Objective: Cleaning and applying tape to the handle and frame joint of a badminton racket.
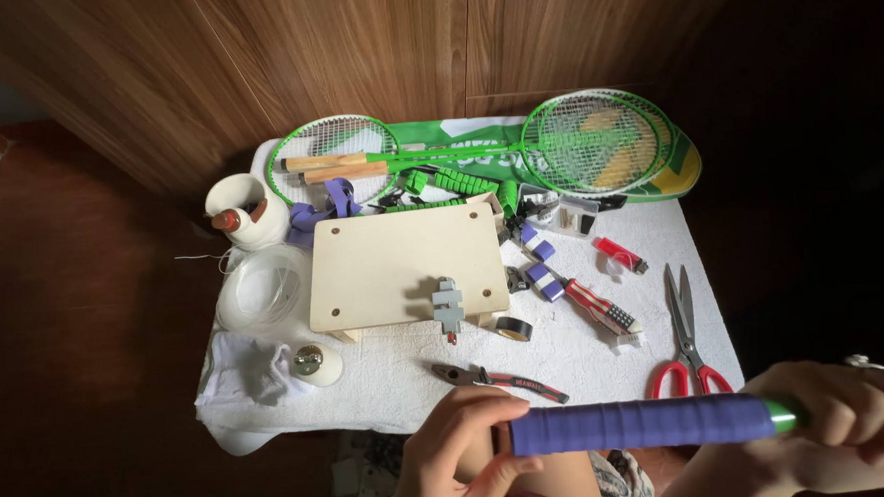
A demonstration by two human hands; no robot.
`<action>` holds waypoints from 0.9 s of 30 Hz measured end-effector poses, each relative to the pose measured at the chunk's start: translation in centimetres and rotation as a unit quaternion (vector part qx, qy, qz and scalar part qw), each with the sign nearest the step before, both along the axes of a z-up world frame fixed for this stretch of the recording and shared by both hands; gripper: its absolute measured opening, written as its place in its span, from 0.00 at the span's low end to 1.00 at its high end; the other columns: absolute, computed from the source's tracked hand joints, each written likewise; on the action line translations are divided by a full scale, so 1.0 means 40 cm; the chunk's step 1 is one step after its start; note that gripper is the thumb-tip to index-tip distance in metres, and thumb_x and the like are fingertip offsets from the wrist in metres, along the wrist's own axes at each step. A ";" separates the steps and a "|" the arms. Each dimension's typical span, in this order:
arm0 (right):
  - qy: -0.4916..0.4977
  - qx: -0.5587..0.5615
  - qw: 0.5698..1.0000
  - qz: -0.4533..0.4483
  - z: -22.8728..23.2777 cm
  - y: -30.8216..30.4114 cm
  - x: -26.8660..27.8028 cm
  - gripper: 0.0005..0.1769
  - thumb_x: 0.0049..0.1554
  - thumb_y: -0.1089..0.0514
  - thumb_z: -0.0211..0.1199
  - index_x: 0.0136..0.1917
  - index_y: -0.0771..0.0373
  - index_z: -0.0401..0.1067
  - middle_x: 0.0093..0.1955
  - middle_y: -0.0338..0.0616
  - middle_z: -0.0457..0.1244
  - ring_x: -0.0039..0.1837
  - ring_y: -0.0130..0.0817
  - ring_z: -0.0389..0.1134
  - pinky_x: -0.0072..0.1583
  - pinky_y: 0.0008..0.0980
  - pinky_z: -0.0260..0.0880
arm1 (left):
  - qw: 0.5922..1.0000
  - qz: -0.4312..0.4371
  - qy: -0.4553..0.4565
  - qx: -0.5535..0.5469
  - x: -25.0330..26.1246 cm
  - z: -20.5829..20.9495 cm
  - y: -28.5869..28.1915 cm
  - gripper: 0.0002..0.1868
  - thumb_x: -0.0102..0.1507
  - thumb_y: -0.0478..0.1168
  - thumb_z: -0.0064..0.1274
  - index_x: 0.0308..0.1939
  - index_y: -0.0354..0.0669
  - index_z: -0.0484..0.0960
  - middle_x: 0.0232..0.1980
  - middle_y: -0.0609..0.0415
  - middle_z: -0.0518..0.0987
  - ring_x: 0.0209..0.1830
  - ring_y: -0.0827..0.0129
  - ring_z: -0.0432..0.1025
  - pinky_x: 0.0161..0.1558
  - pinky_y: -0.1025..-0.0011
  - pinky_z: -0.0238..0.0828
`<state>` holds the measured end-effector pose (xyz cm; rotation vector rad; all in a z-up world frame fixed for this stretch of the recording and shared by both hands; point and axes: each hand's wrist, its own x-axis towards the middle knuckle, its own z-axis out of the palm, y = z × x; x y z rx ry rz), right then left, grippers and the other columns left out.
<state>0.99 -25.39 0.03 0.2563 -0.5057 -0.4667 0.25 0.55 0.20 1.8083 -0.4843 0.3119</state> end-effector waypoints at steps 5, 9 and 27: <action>0.065 -0.124 0.990 -0.018 0.041 -0.008 0.129 0.18 0.71 0.50 0.47 0.41 0.62 0.56 0.28 0.37 0.50 0.30 0.22 0.47 0.37 0.25 0.48 | 0.991 0.004 0.132 -0.026 0.032 -0.020 0.056 0.17 0.62 0.35 0.63 0.53 0.35 0.78 0.51 0.46 0.86 0.54 0.60 0.81 0.56 0.65 0.78; 0.318 -0.466 0.822 -0.080 0.017 0.022 0.147 0.25 0.76 0.36 0.38 0.50 0.56 0.61 0.46 0.47 0.58 0.50 0.37 0.61 0.57 0.42 0.66 | 0.967 0.007 0.247 -0.053 0.024 -0.223 0.145 0.12 0.65 0.33 0.58 0.52 0.34 0.78 0.43 0.44 0.90 0.50 0.62 0.84 0.54 0.71 0.76; 0.196 -0.648 0.705 0.213 0.020 0.263 0.533 0.11 0.68 0.54 0.49 0.56 0.63 0.63 0.57 0.52 0.68 0.56 0.39 0.73 0.59 0.41 0.76 | 0.764 0.202 0.515 -0.332 0.192 -0.560 0.630 0.28 0.63 0.53 0.45 0.63 0.44 0.69 0.51 0.43 0.80 0.33 0.50 0.80 0.29 0.50 0.77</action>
